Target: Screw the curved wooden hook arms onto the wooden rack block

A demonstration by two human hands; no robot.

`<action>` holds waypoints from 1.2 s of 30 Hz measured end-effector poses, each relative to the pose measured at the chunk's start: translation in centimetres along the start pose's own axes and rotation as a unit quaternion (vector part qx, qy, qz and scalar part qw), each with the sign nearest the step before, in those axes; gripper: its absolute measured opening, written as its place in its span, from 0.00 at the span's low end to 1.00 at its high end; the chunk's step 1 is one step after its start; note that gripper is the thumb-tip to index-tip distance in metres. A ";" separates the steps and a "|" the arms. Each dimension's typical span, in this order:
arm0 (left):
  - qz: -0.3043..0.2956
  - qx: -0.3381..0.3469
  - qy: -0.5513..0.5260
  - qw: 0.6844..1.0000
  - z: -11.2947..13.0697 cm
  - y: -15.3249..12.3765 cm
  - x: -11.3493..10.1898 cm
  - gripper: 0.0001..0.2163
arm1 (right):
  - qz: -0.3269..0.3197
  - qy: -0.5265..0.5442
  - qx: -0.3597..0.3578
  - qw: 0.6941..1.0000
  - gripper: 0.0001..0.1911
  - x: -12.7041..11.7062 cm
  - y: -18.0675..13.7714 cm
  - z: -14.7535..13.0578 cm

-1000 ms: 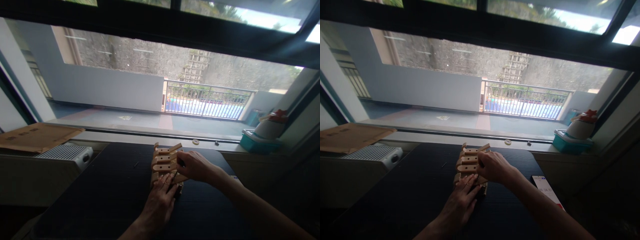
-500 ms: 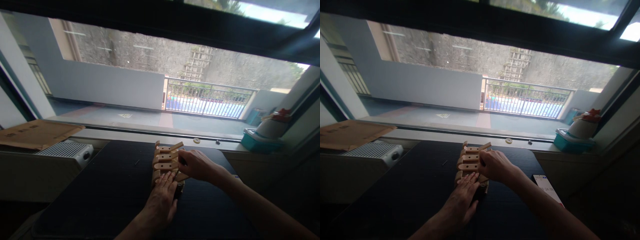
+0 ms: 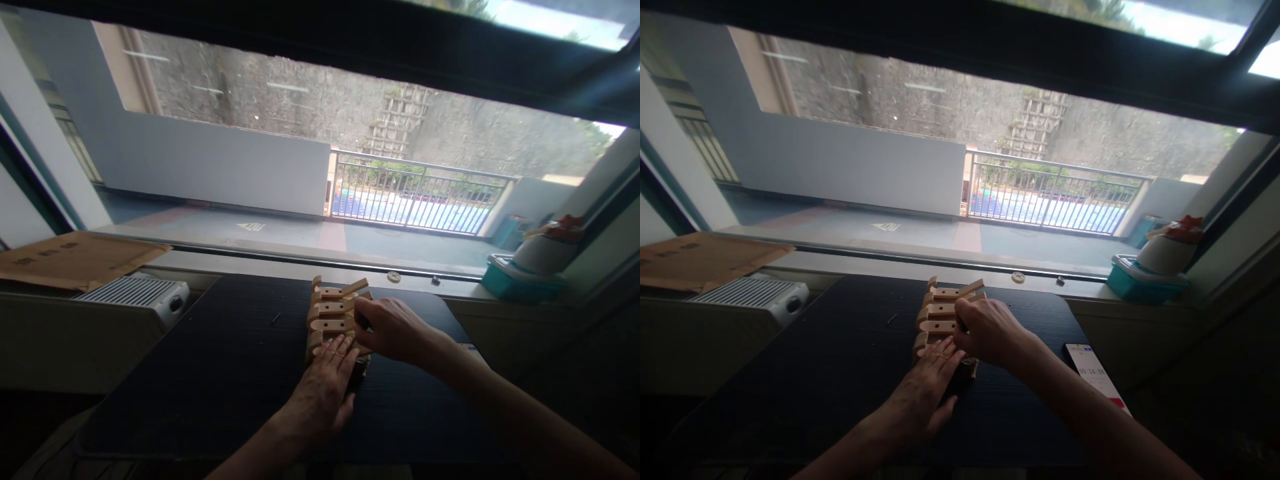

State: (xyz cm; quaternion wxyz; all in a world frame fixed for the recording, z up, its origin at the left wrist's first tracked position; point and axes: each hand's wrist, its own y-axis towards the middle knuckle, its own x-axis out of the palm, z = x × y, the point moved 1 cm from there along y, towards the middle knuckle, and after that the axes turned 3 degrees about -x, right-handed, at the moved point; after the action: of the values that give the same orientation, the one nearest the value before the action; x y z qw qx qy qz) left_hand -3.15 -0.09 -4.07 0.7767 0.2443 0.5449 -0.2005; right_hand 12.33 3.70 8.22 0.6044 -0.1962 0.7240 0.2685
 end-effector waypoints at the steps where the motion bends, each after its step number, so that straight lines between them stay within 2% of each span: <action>1: 0.004 0.000 0.009 1.000 0.0 0.0 0.1 0.32 | -0.002 0.000 0.001 1.000 0.03 0.0 0.1 -0.1; 7: 0.035 -0.035 0.048 0.998 0.4 -0.5 0.6 0.30 | -0.011 -0.007 0.014 1.000 0.04 -0.3 0.7 -0.4; 15: 0.047 -0.032 0.057 0.997 0.4 -0.1 1.2 0.29 | -0.012 0.004 0.023 1.000 0.05 -0.6 1.0 -0.4; 22: 0.043 -0.039 0.065 0.996 0.4 0.0 1.4 0.28 | -0.098 -0.002 -0.051 0.994 0.05 -2.1 1.4 -0.3; 26: 0.038 -0.045 0.057 0.997 0.4 0.0 1.8 0.28 | -0.093 -0.003 -0.088 0.992 0.08 -1.6 2.2 -0.2; 31: 0.060 -0.037 0.045 0.996 0.3 0.0 2.2 0.27 | -0.111 -0.001 -0.026 0.993 0.10 -0.9 2.6 0.7; 34: 0.062 -0.036 0.041 0.997 0.4 0.0 2.0 0.27 | -0.124 -0.016 -0.007 0.992 0.08 -2.0 2.6 0.6; 36: 0.056 -0.039 0.039 0.997 0.4 0.1 1.9 0.26 | -0.137 -0.034 -0.028 0.990 0.06 -3.0 2.5 0.2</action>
State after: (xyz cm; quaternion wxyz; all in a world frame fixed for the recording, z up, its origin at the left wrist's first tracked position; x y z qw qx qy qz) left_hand -2.17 -0.38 -5.69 0.7737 0.2516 0.5677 -0.1253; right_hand 11.52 5.64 11.53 0.6540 -0.3012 0.6613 0.2103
